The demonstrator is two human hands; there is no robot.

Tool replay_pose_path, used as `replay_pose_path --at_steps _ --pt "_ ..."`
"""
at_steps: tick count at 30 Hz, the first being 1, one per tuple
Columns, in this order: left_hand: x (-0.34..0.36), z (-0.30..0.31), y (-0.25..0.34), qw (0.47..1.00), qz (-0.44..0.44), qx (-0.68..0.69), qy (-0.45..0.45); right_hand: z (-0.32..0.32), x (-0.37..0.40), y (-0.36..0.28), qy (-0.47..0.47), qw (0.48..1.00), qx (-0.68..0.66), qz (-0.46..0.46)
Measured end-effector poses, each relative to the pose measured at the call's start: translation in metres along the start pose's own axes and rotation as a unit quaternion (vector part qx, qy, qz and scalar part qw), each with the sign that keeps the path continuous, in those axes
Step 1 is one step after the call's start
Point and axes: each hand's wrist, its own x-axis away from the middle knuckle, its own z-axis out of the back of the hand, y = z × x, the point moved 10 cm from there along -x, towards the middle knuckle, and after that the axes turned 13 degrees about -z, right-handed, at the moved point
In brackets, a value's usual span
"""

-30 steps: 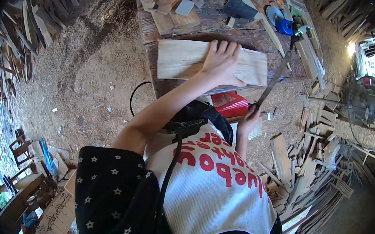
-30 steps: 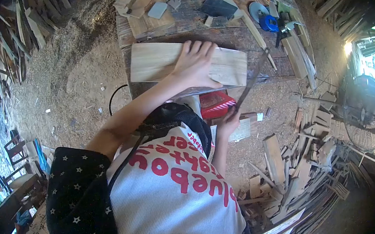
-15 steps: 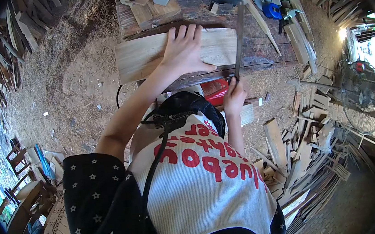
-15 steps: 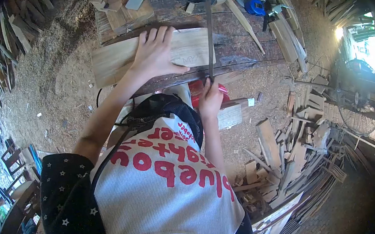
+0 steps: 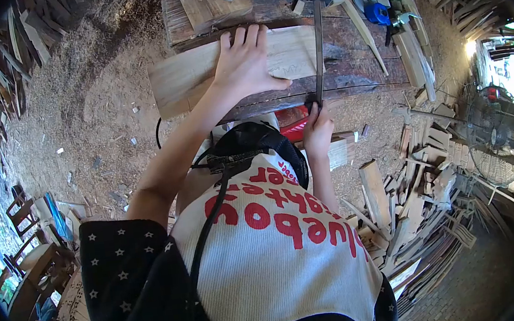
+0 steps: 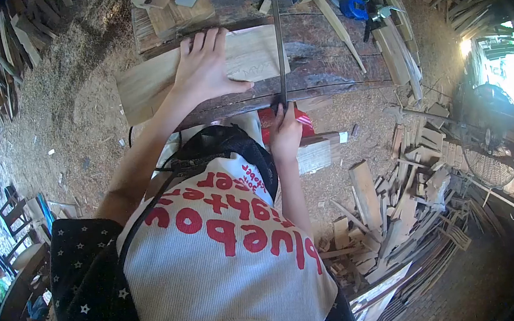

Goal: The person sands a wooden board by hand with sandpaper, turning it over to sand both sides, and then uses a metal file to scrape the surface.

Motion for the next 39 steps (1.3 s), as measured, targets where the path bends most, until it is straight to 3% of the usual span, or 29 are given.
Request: replay_pose_path --at_steps 3,4,5,7,10,14,16,18,21,26,30,33,37,39 --pt "0.001 0.000 -0.004 1.000 0.008 -0.010 0.009 -0.001 0.009 0.016 0.006 1.000 -0.014 -0.011" --pt "0.001 -0.001 -0.004 1.000 0.000 -0.012 0.008 0.003 0.019 0.020 0.036 0.997 0.006 0.064" --pt "0.000 -0.001 -0.004 1.000 -0.008 -0.014 0.009 0.003 0.029 0.042 0.037 0.997 0.006 0.066" --pt "-0.001 0.000 -0.005 1.000 -0.006 -0.018 0.016 0.004 0.044 0.074 0.027 0.999 0.017 0.003" --pt "0.000 0.002 -0.005 1.000 -0.007 -0.013 0.002 0.001 0.035 0.050 -0.014 0.999 0.031 -0.003" --pt "0.001 0.001 -0.004 1.000 0.005 -0.004 -0.012 0.002 0.013 0.005 0.010 0.999 0.026 0.017" --pt "0.001 0.000 -0.005 1.000 -0.008 -0.001 -0.006 0.000 0.026 0.015 0.002 1.000 0.006 0.011" --pt "0.001 -0.002 -0.004 1.000 -0.020 0.003 -0.001 -0.006 0.052 0.073 0.009 1.000 0.014 -0.002" --pt "0.003 0.001 -0.006 1.000 0.003 -0.009 0.010 -0.003 0.056 0.082 0.014 1.000 0.020 -0.003" --pt "0.004 -0.002 -0.001 1.000 -0.020 0.011 -0.010 -0.004 0.026 0.012 0.000 1.000 0.005 -0.011" --pt "0.004 -0.002 -0.002 0.999 -0.033 0.009 0.012 -0.006 0.068 0.060 0.023 0.998 -0.051 -0.042" --pt "0.005 0.000 0.000 0.999 -0.035 -0.003 0.014 -0.009 0.084 0.098 0.009 0.998 -0.012 -0.061" --pt "0.009 0.001 0.005 0.999 -0.038 -0.012 0.006 -0.008 0.041 0.029 0.002 0.996 0.057 -0.072" --pt "0.013 0.006 0.007 0.999 -0.033 0.000 0.019 -0.005 0.038 0.020 0.047 0.997 0.033 -0.044"
